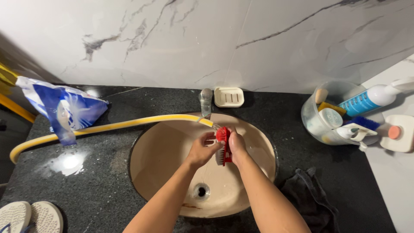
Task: The person cleans a sink and the surrounding countertop area using a brush and a cloth, then rinses a cloth under a hose in the sink.
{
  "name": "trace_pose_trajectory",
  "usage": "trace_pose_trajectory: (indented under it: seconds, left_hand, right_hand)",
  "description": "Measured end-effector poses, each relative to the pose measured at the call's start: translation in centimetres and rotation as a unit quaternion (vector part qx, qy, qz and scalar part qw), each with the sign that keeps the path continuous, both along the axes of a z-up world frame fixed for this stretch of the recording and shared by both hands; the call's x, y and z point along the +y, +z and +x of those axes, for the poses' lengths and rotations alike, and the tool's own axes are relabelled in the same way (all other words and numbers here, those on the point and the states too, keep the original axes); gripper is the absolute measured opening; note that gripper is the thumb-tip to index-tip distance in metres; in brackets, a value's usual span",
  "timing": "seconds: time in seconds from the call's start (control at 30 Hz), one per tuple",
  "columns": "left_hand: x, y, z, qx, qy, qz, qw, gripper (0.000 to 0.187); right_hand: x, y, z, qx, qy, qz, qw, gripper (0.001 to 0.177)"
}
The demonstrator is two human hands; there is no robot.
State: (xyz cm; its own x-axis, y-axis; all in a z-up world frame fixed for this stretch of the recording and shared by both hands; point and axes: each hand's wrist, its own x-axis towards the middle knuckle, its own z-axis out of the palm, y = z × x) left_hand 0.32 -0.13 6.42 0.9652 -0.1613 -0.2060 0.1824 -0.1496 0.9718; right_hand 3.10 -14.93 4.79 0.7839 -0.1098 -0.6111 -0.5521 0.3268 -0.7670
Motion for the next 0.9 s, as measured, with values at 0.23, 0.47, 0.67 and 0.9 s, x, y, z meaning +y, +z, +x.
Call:
trace_pose_trajectory:
  seconds: [0.23,0.47,0.67,0.9]
  left_hand:
    - [-1.9,-1.2,1.1,0.009,0.020,-0.035,0.999,0.028]
    - [-1.7,1.0,1.3,-0.035,-0.038,-0.007,0.999,0.038]
    - [-1.5,0.8,1.9,0.029,-0.038,-0.011,0.999,0.036]
    - [-1.6,-0.4,2.1,0.051,0.036,0.022,0.998,0.033]
  right_hand:
    - [-0.9,1.3,-1.2,-0.004,-0.004,-0.095,0.995,0.045]
    - [-1.5,1.5,-1.4,0.009,0.005,-0.105,0.994,0.040]
    - [-1.4,1.9,-1.6,0.005,0.042,-0.139,0.989,0.043]
    - [-2.3,1.0,-1.1,0.054,0.159,-0.334,0.927,0.058]
